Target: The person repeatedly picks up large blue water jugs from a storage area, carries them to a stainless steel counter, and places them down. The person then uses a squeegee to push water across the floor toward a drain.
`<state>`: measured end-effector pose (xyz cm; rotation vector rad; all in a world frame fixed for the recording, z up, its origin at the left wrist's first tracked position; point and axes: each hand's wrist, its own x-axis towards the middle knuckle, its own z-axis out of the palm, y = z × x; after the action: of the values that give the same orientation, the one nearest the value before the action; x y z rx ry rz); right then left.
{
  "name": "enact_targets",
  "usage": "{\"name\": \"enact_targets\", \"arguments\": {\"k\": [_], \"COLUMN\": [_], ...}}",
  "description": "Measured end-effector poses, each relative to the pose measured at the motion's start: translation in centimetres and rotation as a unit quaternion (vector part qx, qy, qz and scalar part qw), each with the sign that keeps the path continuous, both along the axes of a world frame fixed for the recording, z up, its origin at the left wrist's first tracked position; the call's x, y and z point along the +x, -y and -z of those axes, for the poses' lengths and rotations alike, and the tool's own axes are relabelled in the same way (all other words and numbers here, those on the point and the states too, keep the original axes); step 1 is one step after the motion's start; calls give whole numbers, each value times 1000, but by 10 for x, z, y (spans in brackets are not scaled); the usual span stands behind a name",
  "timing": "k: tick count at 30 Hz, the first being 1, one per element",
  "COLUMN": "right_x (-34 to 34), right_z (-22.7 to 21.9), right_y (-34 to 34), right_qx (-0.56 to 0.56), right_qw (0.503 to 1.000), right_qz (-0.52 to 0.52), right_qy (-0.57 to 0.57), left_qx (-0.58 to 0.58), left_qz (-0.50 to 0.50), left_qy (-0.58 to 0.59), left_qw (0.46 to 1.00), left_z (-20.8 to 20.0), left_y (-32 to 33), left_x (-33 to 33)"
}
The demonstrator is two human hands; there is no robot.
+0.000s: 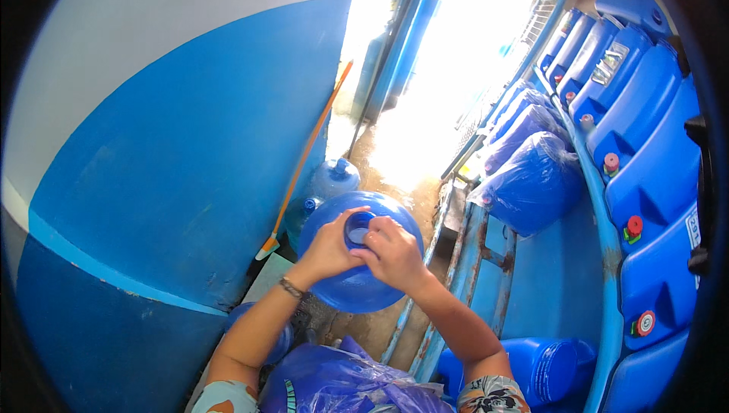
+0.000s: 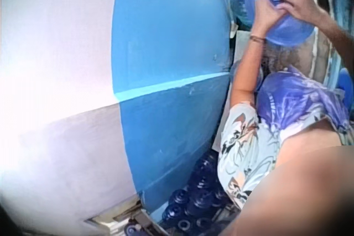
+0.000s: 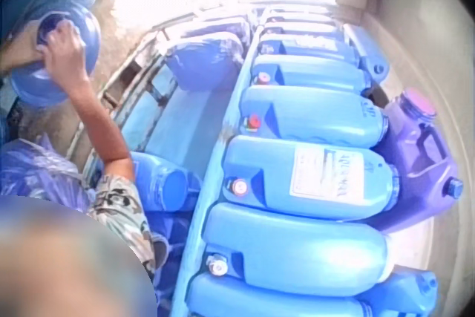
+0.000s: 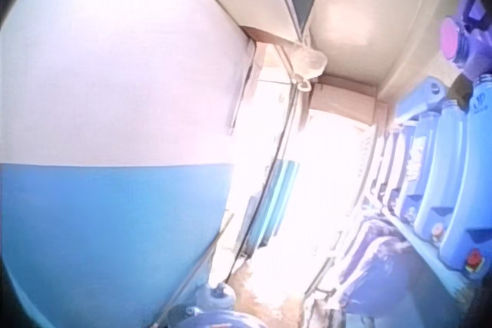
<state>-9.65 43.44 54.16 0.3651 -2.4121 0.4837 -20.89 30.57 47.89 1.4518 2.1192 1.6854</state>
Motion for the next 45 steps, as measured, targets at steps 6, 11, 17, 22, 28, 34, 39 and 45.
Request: {"name": "enact_targets", "arguments": {"k": [6,11,17,22,28,34,39,45], "right_x": [11,-6,-10,-11,-6,-2,-2,0], "right_z": [-11,-1,19,16,19,25,33,34], "right_y": [-25,-42,-36,-40,-37,-34,-31,-32], "right_qx": [-350,-531,-540,-354,-658,-711,-628,-612], "right_qw": [936,840,837,931,725,665,760,759], "right_qz": [-24,-91,-62,-20,-44,-36,5,-88], "right_qy": [3,61,59,90,198,227,166,205], "left_qx": [68,42,21,5,37,40,36,71], "left_qz": [-55,-67,-44,-57,-60,-63,-57,-67], "left_qy": [89,99,95,85,92,88,82,74], "left_qw": [992,992,994,995,993,993,994,992], "left_z": [6,6,4,9,12,15,13,4], "left_y": [-20,-32,-33,-34,-34,-36,-35,-35], "left_x": [18,27,32,37,38,44,46,52]}}
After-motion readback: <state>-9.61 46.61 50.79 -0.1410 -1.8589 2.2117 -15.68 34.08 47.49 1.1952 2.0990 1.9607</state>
